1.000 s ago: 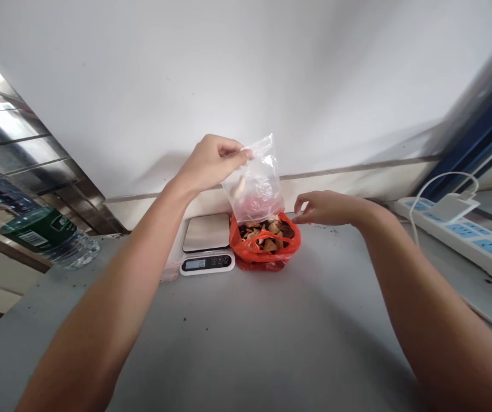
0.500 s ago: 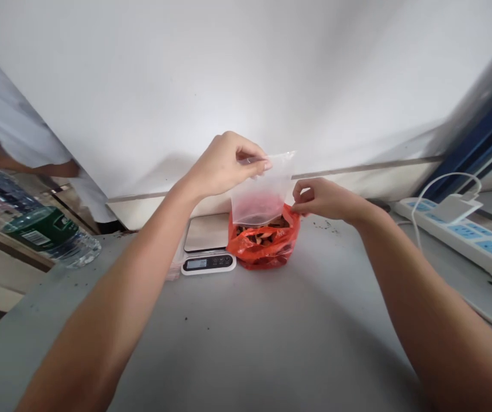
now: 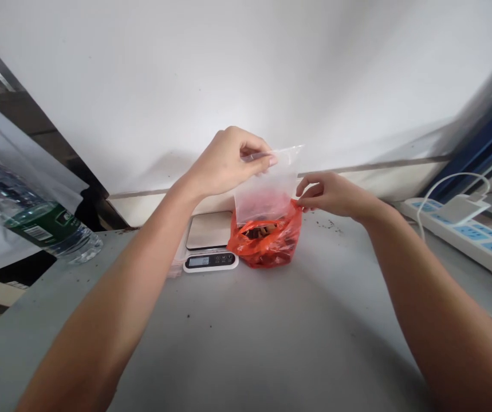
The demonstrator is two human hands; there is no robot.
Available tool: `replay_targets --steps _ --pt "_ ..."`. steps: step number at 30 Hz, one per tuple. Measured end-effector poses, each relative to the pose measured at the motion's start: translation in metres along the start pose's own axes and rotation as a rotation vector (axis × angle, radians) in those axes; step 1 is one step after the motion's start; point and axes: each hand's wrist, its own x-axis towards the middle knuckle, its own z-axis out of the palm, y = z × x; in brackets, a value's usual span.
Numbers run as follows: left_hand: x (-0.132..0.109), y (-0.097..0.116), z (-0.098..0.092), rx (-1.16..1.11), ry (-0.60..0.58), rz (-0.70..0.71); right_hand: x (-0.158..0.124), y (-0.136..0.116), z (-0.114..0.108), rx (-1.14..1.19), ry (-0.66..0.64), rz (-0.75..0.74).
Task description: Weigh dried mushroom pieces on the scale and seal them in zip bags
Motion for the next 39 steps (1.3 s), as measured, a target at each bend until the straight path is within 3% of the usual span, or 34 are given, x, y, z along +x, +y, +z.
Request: replay_targets --steps 2,4,7,9,11,14,19,27,33,39 --pt "0.0 0.0 -0.001 -0.011 0.015 -0.002 0.004 0.007 -0.001 -0.113 -0.015 0.02" --pt "0.001 -0.001 -0.002 -0.028 0.042 -0.003 0.005 0.01 -0.001 -0.119 -0.046 -0.059" --pt "0.002 0.0 -0.002 -0.045 0.119 0.006 -0.001 0.005 -0.002 0.073 -0.128 -0.304" --pt "0.002 0.001 -0.001 -0.035 0.168 0.023 -0.005 0.0 -0.002 0.174 -0.178 -0.385" --pt "0.002 0.001 0.0 -0.016 0.21 0.047 -0.007 -0.004 -0.001 0.207 -0.135 -0.388" --pt "0.0 -0.002 0.002 -0.01 0.267 0.078 -0.005 -0.003 0.0 0.227 0.031 -0.351" --pt "-0.014 -0.017 -0.004 -0.041 0.3 0.019 -0.002 -0.001 0.002 0.372 0.207 -0.362" --pt "-0.052 -0.035 -0.008 -0.178 0.284 -0.169 -0.001 -0.014 0.017 0.602 0.237 -0.471" --pt "-0.074 -0.044 0.0 -0.354 0.37 -0.29 -0.006 -0.025 0.031 0.588 -0.011 -0.304" --pt "-0.108 -0.048 0.0 -0.253 0.338 -0.454 -0.013 -0.043 0.047 0.485 -0.189 -0.402"
